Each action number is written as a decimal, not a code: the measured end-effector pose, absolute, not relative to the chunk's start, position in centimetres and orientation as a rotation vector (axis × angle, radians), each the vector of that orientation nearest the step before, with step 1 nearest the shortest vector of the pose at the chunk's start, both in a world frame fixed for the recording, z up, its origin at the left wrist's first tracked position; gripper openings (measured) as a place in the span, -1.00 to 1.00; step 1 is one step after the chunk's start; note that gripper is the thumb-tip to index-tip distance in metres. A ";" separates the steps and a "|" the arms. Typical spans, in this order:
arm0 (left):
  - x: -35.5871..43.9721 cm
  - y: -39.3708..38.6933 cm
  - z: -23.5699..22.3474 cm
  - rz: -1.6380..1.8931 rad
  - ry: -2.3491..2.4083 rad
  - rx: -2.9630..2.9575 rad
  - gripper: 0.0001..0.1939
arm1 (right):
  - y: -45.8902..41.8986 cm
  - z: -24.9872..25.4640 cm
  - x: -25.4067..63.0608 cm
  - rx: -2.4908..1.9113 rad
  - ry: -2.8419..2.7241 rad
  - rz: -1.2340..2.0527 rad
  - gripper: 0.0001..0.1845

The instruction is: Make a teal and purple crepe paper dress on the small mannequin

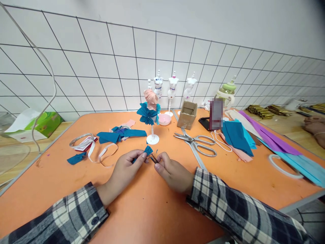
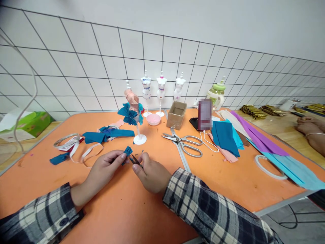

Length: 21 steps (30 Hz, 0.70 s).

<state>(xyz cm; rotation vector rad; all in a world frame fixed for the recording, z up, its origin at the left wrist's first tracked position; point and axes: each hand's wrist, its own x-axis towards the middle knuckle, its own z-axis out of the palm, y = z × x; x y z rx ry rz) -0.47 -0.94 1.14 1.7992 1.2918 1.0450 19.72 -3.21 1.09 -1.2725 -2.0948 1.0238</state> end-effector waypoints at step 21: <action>0.1 -1.5 1.3 0.923 1.140 1.980 -0.71 | -3.5 1.8 19.7 -1.262 -2.006 1.021 -0.87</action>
